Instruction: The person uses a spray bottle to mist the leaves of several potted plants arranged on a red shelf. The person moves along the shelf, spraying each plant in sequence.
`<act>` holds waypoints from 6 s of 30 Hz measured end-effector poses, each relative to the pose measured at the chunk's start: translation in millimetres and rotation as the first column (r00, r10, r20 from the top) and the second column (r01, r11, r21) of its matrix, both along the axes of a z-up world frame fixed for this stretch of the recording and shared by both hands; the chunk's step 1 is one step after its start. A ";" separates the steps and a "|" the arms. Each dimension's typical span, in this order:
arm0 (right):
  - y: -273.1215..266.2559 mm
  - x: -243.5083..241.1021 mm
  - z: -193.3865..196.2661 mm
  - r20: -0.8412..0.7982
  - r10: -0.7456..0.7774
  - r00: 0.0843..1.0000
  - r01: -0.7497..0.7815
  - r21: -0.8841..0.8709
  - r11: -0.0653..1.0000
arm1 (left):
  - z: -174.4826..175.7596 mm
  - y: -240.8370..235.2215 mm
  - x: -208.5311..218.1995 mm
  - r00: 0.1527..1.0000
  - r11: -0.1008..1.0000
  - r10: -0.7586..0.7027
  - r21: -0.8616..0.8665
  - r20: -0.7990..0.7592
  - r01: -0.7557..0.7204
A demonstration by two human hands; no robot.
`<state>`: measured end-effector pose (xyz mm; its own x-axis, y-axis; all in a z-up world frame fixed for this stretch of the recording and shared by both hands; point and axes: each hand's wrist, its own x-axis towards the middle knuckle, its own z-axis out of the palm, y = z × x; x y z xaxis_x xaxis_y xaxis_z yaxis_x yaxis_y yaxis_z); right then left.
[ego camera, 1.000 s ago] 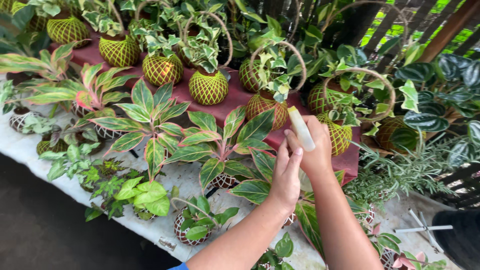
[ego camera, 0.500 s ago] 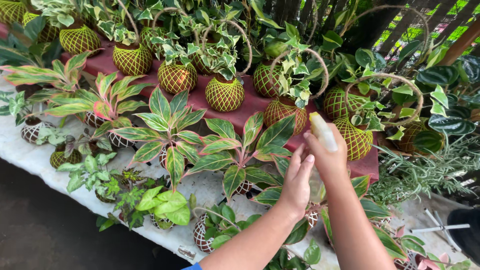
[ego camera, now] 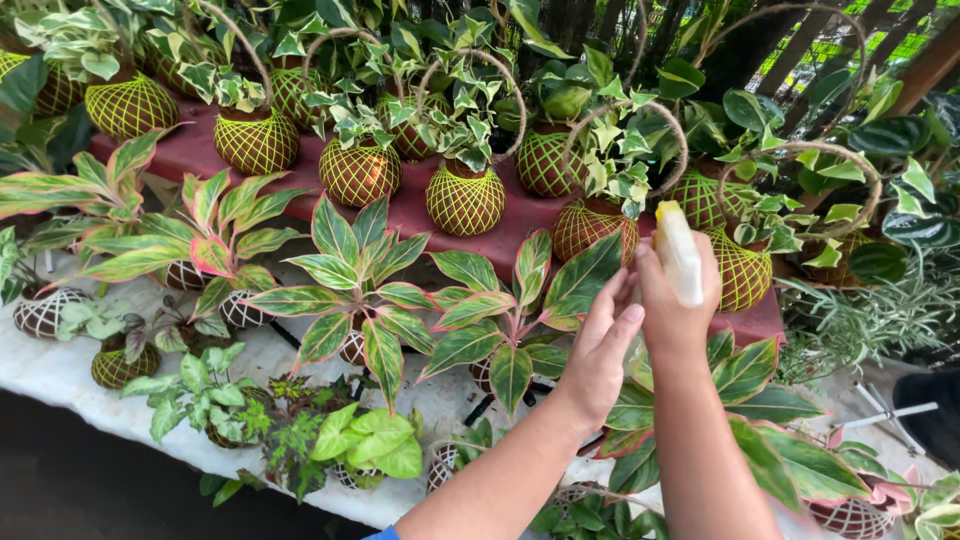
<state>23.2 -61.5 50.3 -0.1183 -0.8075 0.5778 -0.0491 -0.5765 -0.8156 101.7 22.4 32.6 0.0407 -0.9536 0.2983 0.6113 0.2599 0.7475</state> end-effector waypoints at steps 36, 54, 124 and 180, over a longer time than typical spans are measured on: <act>95.9 30.5 -56.7 0.142 0.007 0.990 -0.038 0.217 0.975 | -52.5 26.7 57.8 0.813 0.995 -0.024 -0.061 0.582 0.073; 79.6 18.0 -90.0 -0.393 0.120 0.912 -0.069 0.141 0.988 | -1.0 -61.7 65.3 0.553 0.864 0.352 -0.034 0.755 -0.502; -84.8 164.3 -16.8 -0.257 0.189 0.948 -0.208 -0.049 0.977 | 94.7 -209.9 192.1 0.574 0.697 0.621 -0.041 0.533 -0.716; -29.8 147.8 -78.6 0.008 0.100 0.995 -0.099 0.232 0.968 | 38.8 -175.0 141.7 0.533 0.841 0.357 -0.016 0.767 -0.541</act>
